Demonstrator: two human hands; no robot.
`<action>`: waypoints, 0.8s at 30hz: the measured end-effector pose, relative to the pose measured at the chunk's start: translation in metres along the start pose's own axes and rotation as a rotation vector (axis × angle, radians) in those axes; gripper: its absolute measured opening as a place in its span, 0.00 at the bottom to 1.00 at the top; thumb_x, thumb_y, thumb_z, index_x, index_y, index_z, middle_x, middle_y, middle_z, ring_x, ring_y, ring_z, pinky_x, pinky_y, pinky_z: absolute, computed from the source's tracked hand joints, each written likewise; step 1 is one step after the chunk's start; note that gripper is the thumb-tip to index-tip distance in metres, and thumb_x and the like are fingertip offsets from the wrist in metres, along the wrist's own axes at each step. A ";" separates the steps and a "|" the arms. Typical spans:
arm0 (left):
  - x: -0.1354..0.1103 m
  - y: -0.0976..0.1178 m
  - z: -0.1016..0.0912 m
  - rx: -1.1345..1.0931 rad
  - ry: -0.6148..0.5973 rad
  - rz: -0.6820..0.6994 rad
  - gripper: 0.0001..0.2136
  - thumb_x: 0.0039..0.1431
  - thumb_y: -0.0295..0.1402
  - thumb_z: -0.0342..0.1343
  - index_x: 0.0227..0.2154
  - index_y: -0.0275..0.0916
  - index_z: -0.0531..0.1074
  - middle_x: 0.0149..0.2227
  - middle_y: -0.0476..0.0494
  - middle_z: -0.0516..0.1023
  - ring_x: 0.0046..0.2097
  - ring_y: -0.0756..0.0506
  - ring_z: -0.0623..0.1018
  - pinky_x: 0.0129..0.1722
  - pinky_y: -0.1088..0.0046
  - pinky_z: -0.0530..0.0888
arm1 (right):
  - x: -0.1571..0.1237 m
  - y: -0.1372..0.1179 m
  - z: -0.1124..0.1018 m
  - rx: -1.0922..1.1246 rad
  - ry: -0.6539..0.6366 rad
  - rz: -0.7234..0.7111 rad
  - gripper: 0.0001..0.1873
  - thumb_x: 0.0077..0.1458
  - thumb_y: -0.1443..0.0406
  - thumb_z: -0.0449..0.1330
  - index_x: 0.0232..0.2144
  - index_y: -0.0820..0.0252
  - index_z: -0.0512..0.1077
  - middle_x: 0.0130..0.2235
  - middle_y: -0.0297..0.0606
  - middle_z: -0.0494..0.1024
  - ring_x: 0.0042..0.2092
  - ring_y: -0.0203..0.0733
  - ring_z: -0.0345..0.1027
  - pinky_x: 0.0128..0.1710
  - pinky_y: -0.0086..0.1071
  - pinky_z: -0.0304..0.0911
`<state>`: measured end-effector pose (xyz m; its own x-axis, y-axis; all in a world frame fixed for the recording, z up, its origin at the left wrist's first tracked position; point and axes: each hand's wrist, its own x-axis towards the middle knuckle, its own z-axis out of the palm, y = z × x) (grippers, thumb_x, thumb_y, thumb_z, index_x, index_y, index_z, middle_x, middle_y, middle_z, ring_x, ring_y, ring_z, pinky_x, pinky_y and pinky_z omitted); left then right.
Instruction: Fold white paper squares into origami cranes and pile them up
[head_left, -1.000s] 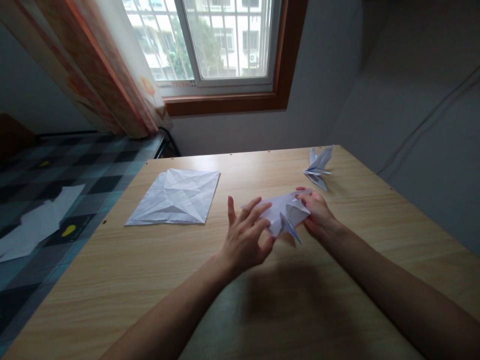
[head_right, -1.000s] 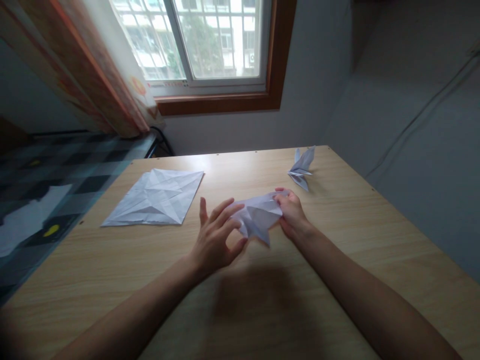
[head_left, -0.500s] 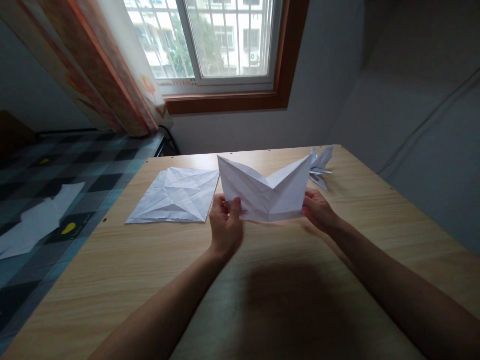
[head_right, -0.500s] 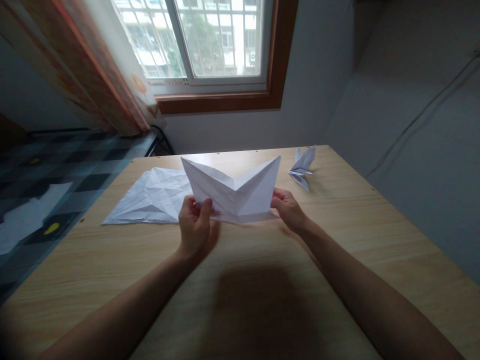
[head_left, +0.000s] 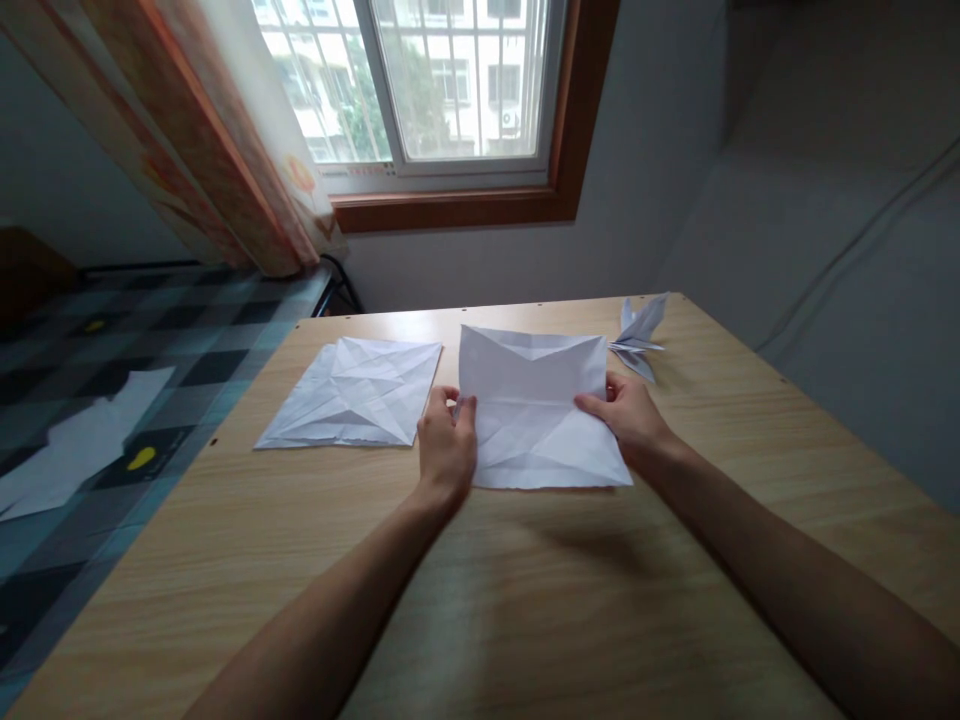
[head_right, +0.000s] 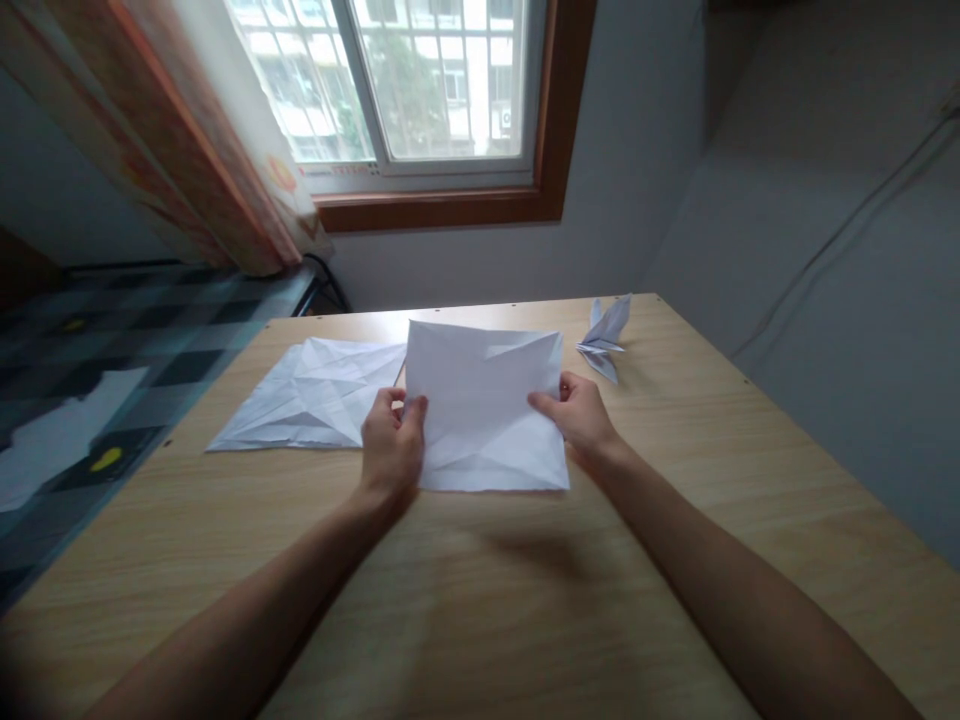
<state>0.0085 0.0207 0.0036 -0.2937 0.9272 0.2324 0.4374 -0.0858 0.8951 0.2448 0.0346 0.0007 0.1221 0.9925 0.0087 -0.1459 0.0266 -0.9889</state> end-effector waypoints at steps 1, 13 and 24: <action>0.001 0.000 -0.001 0.062 -0.016 0.007 0.08 0.60 0.38 0.53 0.37 0.39 0.66 0.27 0.49 0.72 0.26 0.48 0.72 0.27 0.75 0.66 | 0.002 0.005 -0.003 -0.067 -0.013 0.019 0.20 0.34 0.61 0.72 0.32 0.61 0.73 0.30 0.37 0.80 0.28 0.41 0.71 0.30 0.35 0.68; -0.008 0.009 -0.007 0.680 -0.281 0.294 0.15 0.60 0.33 0.54 0.50 0.41 0.69 0.38 0.39 0.81 0.36 0.38 0.80 0.35 0.66 0.72 | -0.018 0.007 0.010 -1.331 -0.238 -0.649 0.35 0.60 0.53 0.56 0.64 0.64 0.58 0.67 0.52 0.57 0.68 0.57 0.47 0.65 0.50 0.47; 0.012 -0.001 -0.010 0.378 -0.334 0.276 0.10 0.59 0.31 0.53 0.35 0.43 0.81 0.37 0.43 0.84 0.37 0.41 0.81 0.42 0.65 0.75 | -0.011 0.020 -0.004 -1.452 -0.413 -0.447 0.35 0.64 0.50 0.47 0.64 0.68 0.57 0.67 0.51 0.57 0.68 0.53 0.49 0.66 0.49 0.46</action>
<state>-0.0037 0.0286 0.0094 0.1314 0.9592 0.2504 0.7514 -0.2611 0.6060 0.2444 0.0239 -0.0193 -0.4058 0.9052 0.1264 0.8867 0.4234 -0.1859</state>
